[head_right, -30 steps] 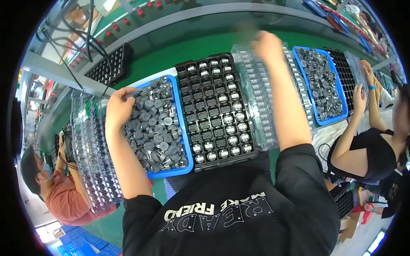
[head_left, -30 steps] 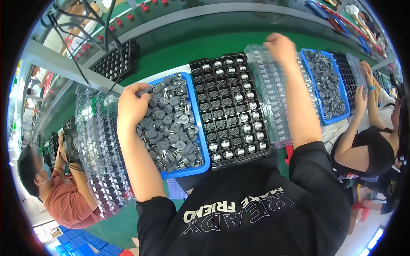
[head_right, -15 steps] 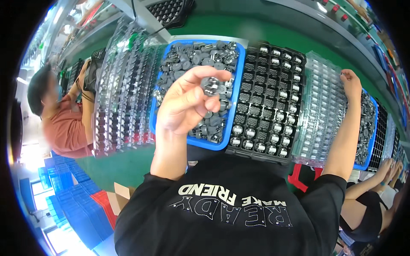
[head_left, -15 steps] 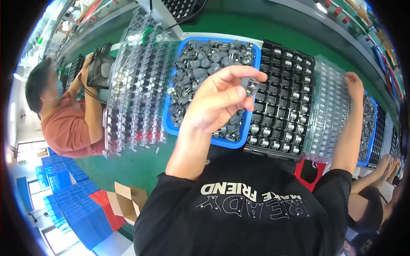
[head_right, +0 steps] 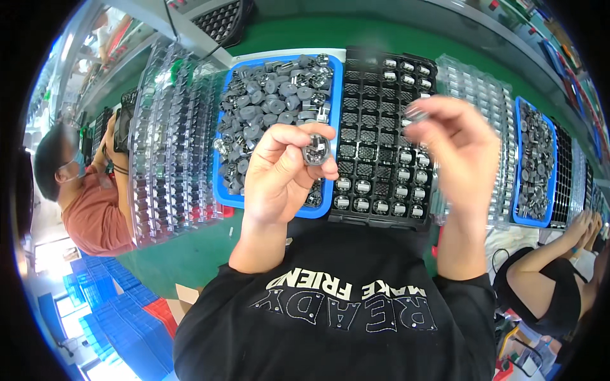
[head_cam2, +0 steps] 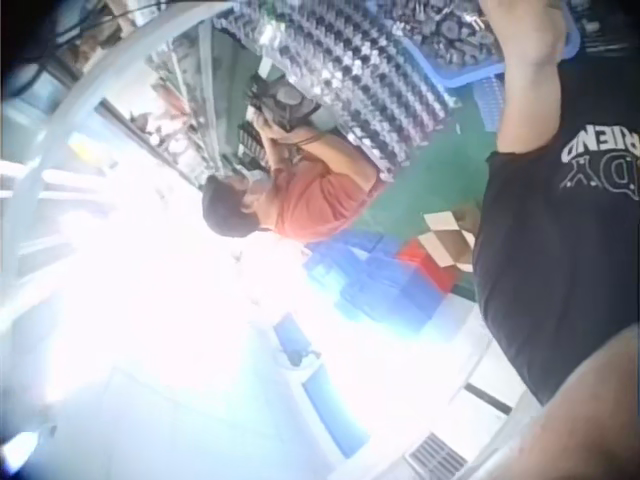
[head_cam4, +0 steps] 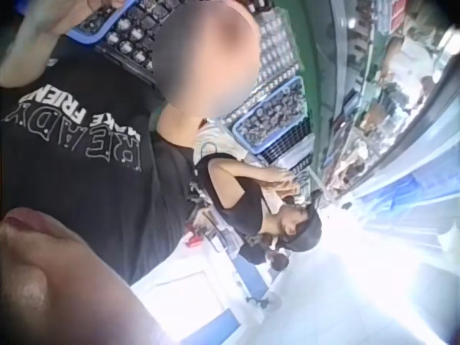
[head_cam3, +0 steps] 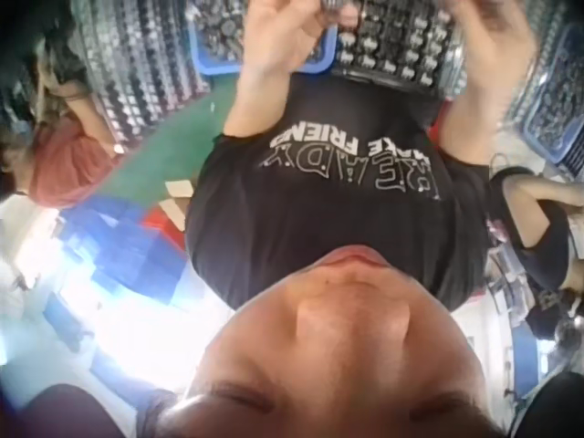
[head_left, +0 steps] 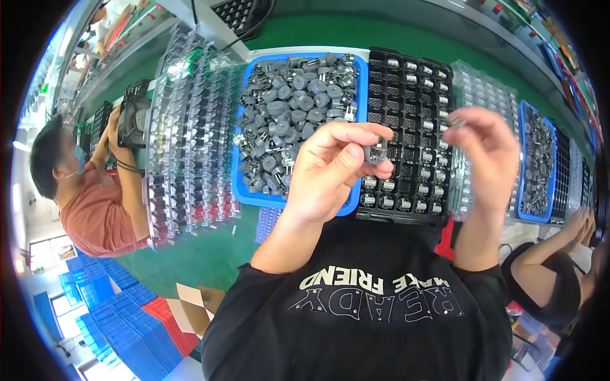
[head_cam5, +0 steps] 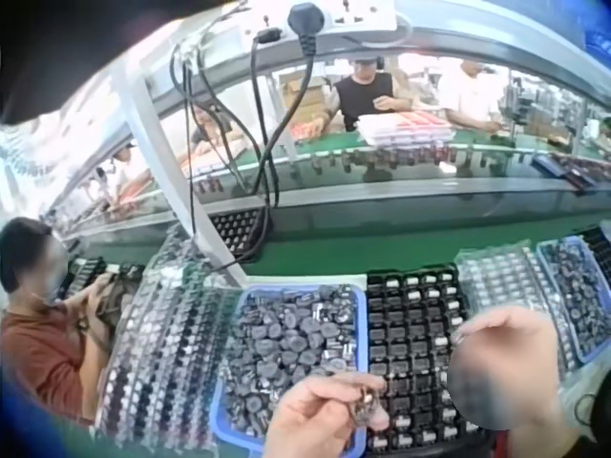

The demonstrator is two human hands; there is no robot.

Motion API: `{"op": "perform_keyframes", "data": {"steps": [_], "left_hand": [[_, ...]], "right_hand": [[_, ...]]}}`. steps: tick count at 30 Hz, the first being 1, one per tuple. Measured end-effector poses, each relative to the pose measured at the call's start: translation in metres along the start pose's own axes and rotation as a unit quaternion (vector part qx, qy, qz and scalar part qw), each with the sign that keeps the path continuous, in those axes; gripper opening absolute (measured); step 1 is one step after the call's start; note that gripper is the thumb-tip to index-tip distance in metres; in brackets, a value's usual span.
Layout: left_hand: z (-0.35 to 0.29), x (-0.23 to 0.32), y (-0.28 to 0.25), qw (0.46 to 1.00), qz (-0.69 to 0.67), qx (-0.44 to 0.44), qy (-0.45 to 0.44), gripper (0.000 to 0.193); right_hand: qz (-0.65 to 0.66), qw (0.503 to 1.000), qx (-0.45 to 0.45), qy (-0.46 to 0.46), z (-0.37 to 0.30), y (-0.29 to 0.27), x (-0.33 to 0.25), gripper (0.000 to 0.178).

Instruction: Picking small electronic components from a blue bin and placing them into a black grid-structured tray.

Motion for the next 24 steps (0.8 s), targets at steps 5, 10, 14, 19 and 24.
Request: {"op": "perform_keyframes", "data": {"steps": [5,10,14,19,24], "left_hand": [[0.002,0.0,0.013,0.995,0.088,0.036,0.012,0.044],[-0.004,0.005,0.017,0.994,0.1,0.04,0.035,0.045],[-0.007,0.01,0.02,0.994,0.088,0.014,0.067,0.035],[-0.011,0.01,0.017,0.986,0.148,0.053,0.048,0.039],[-0.011,0.009,0.011,0.983,0.166,0.058,0.05,0.037]], "right_hand": [[-0.076,0.984,-0.012,-0.16,-0.024,0.056,-0.045,0.028],[-0.16,0.949,-0.047,-0.266,-0.021,0.069,-0.06,0.029],[-0.197,0.945,-0.052,-0.257,-0.023,0.073,-0.063,0.035],[-0.217,0.929,-0.068,-0.294,-0.027,0.078,-0.062,0.037],[-0.249,0.919,-0.076,-0.296,-0.028,0.081,-0.062,0.035]]}}
Point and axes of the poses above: each hand's wrist, its own z-axis towards the middle knuckle, its own y-axis out of the palm, x = y × z, the point moved 8 cm from there along z, towards the middle knuckle, and after that the axes turned 12 degrees about -y, right-handed, at the moved point
